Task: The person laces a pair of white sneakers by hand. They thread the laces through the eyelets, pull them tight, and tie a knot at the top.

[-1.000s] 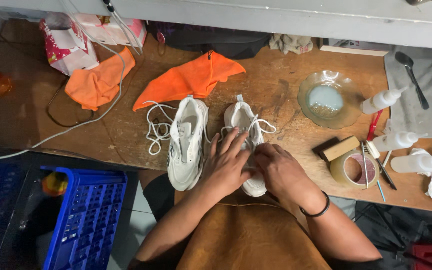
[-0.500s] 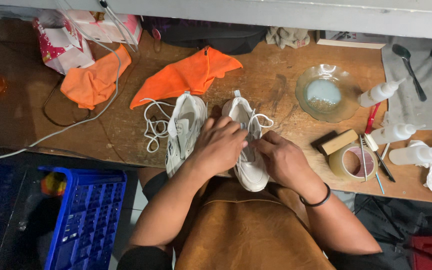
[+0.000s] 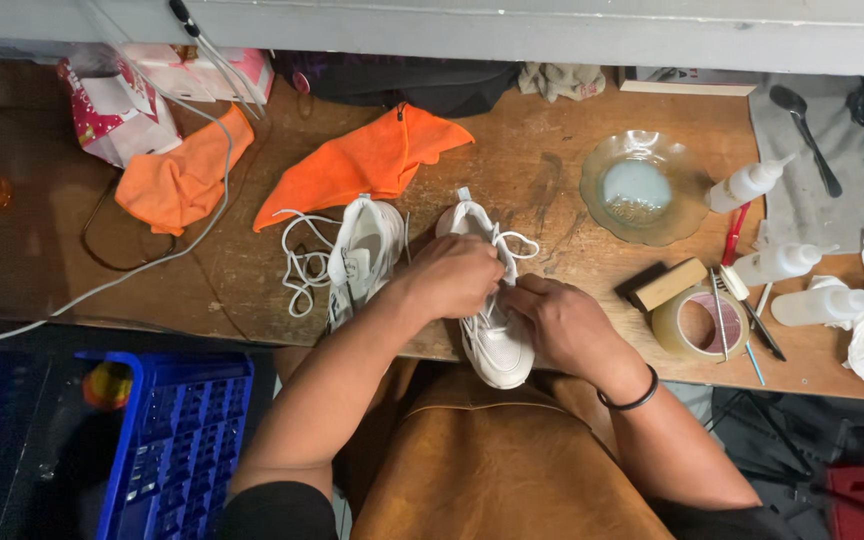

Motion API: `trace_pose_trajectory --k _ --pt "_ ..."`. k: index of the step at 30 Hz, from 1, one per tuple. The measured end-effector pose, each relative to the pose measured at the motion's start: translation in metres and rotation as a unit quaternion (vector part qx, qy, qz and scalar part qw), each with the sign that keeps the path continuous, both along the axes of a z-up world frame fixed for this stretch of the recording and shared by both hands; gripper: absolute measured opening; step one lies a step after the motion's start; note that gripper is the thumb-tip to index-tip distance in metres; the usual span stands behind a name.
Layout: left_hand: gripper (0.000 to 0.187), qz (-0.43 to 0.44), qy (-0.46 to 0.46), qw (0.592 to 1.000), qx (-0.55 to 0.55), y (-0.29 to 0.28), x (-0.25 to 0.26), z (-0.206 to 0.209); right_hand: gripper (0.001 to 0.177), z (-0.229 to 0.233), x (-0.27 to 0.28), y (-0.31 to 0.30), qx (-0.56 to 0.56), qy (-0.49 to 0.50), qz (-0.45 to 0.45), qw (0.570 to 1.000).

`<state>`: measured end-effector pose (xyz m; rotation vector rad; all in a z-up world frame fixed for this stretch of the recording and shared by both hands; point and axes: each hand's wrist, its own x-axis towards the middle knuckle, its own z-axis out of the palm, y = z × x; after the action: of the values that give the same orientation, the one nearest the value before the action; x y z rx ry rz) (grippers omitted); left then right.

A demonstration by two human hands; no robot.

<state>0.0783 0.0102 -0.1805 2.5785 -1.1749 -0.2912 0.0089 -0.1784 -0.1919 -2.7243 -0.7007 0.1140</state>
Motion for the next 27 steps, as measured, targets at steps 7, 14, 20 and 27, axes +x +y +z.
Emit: trace_pose_trajectory --k 7,14,20,27 --pt "0.014 0.058 -0.011 0.998 -0.01 -0.007 0.017 -0.022 0.017 -0.028 0.009 -0.013 0.007 -0.006 0.042 0.999" --pt "0.017 0.023 -0.038 0.994 -0.103 0.012 -0.003 0.034 0.018 0.001 0.003 -0.006 0.052 0.028 0.017 0.998" --pt "0.027 0.12 0.041 0.986 -0.104 0.04 -0.024 0.1 0.023 -0.017 0.01 0.007 0.01 -0.097 -0.084 0.992" --pt "0.036 0.207 0.263 0.808 -0.484 0.051 -0.024 0.063 0.029 0.016 0.016 0.044 -0.178 -0.093 -0.123 0.972"
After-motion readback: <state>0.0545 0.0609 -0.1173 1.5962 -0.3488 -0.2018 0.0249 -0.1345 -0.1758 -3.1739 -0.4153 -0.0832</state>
